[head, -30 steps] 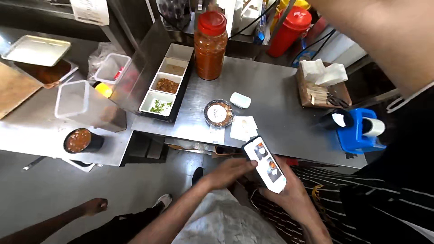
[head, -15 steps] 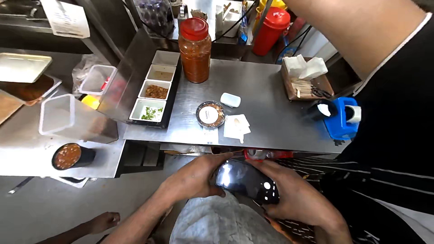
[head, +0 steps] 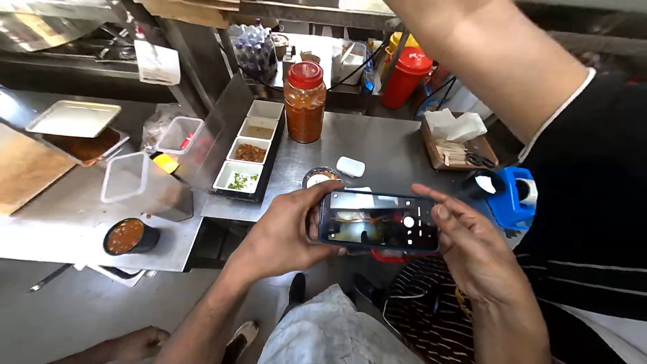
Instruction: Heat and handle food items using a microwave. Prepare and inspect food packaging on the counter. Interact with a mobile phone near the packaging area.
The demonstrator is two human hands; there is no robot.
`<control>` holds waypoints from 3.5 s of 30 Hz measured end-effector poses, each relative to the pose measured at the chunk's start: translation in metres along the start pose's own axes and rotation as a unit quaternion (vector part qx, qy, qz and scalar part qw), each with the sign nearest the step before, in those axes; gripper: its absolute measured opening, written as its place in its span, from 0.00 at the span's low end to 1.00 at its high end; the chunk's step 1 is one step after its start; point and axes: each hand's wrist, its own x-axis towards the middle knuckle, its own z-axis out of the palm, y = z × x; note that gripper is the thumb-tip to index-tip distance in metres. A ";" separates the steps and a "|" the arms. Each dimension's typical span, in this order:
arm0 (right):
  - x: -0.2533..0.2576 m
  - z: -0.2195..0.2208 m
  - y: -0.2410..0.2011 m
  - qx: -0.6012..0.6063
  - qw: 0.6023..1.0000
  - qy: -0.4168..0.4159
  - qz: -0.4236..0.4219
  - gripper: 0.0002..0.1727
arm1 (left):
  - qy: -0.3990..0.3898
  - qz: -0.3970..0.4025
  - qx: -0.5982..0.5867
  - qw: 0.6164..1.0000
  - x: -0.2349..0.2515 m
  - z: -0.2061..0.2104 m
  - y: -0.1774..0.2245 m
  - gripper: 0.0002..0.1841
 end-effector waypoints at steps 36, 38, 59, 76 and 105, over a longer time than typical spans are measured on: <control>-0.007 0.003 -0.028 -0.056 0.974 0.128 -0.177 0.28 | 0.047 0.056 0.015 0.997 0.019 0.000 0.037 0.48; -0.007 0.004 -0.029 -0.065 0.974 0.129 -0.173 0.27 | 0.044 0.048 0.019 0.998 0.020 0.000 0.036 0.49; 0.006 -0.002 -0.026 -0.054 0.978 0.116 -0.166 0.28 | 0.047 0.039 0.016 0.998 0.029 0.003 0.033 0.49; 0.021 -0.008 -0.024 -0.048 0.978 0.109 -0.171 0.28 | 0.045 0.037 0.030 0.998 0.041 0.003 0.029 0.49; 0.024 -0.005 0.086 0.225 0.904 -0.317 0.179 0.36 | -0.347 0.028 0.051 0.936 0.087 -0.007 -0.026 0.39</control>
